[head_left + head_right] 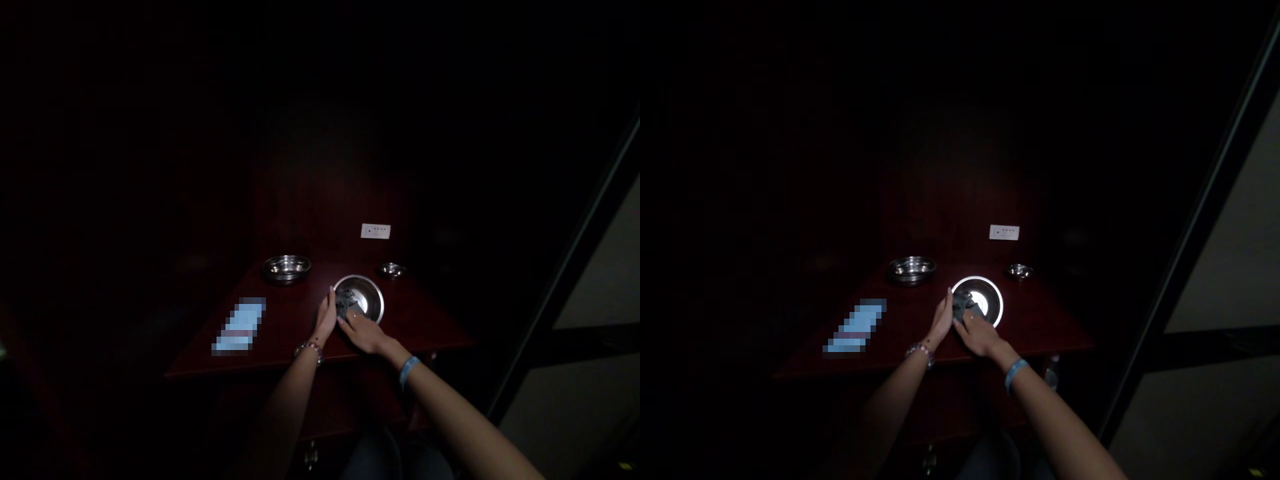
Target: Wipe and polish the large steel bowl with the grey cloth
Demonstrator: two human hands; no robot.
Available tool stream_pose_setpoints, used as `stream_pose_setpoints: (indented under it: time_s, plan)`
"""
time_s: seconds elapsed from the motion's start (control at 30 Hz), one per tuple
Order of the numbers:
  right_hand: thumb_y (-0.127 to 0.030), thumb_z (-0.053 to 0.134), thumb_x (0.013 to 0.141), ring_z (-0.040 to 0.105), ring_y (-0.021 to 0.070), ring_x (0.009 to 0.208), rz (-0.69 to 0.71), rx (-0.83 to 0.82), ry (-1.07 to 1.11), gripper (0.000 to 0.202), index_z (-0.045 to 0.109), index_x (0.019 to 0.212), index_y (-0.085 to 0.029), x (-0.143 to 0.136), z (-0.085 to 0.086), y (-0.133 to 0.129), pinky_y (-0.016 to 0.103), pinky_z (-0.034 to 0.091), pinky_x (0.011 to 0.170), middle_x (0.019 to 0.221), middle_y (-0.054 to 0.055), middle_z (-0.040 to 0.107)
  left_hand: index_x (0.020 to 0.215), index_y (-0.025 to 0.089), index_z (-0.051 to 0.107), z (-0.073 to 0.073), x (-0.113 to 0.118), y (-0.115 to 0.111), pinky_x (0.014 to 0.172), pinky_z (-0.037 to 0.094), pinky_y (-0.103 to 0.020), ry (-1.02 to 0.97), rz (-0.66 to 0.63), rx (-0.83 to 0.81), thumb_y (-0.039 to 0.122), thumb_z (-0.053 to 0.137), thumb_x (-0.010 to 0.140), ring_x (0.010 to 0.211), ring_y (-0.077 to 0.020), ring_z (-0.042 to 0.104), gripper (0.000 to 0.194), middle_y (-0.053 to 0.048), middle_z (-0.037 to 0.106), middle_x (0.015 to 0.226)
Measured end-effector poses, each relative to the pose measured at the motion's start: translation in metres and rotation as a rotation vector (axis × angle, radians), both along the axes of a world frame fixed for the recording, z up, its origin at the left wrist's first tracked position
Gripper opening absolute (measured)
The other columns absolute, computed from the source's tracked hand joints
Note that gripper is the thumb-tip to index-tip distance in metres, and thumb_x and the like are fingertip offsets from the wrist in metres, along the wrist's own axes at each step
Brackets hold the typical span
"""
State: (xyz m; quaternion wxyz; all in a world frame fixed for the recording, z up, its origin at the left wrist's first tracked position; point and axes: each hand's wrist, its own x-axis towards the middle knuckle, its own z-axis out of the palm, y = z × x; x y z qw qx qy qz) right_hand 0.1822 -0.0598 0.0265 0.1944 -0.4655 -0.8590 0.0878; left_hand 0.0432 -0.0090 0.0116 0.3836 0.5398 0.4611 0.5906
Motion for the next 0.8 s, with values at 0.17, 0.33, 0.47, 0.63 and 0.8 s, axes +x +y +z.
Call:
stream_pose_setpoints:
  time_s: [0.17,0.33,0.47,0.63,0.8]
  plan:
    - [-0.048,0.030,0.105,0.031,0.0340,0.151,-0.193,0.070,-0.124,0.057,0.050,0.147,-0.016,0.004,-0.006,0.021,0.058,0.027,0.120,0.155,0.017,0.046,0.098,0.015,0.073,0.000,0.003,-0.001,0.103,0.049,-0.036,-0.008,-0.041,0.028,0.058,0.039,0.096,0.107,-0.0256,0.069,0.056,-0.016,0.076,0.108]
    - [-0.051,0.030,0.104,0.030,0.0350,0.151,-0.283,0.103,-0.102,0.058,0.050,0.148,-0.019,0.002,-0.012,0.024,0.062,0.026,0.119,0.156,0.017,0.045,0.096,0.014,0.074,-0.004,0.004,0.002,0.098,0.050,-0.035,0.009,-0.045,0.057,0.057,0.043,0.094,0.102,-0.0267,0.069,0.053,-0.017,0.076,0.102]
    - [-0.052,0.023,0.105,0.025,0.0319,0.153,-0.082,-0.036,-0.056,0.063,0.045,0.150,-0.014,0.002,-0.003,0.013,0.056,0.024,0.122,0.160,0.015,0.039,0.093,0.014,0.074,-0.005,0.002,0.005,0.097,0.050,-0.036,-0.009,-0.011,0.058,0.061,0.041,0.094,0.100,-0.0272,0.069,0.056,-0.017,0.076,0.098]
    - [-0.055,0.035,0.103,0.057,0.0258,0.131,0.128,-0.046,0.022,0.054,0.051,0.144,-0.023,0.016,0.010,-0.009,0.040,0.043,0.111,0.143,0.009,0.060,0.090,0.015,0.072,-0.001,0.000,0.002,0.092,0.052,-0.037,-0.012,0.021,0.019,0.068,0.036,0.092,0.096,-0.0269,0.070,0.064,-0.015,0.077,0.093]
    - [-0.040,0.052,0.097,0.065,0.0301,0.113,0.012,0.179,-0.223,0.040,0.061,0.129,-0.017,0.031,0.007,-0.025,0.040,0.048,0.099,0.123,0.014,0.070,0.081,0.016,0.070,-0.001,0.000,0.002,0.083,0.052,-0.038,0.054,0.058,0.001,0.074,0.031,0.089,0.082,-0.0273,0.069,0.070,-0.014,0.074,0.082]
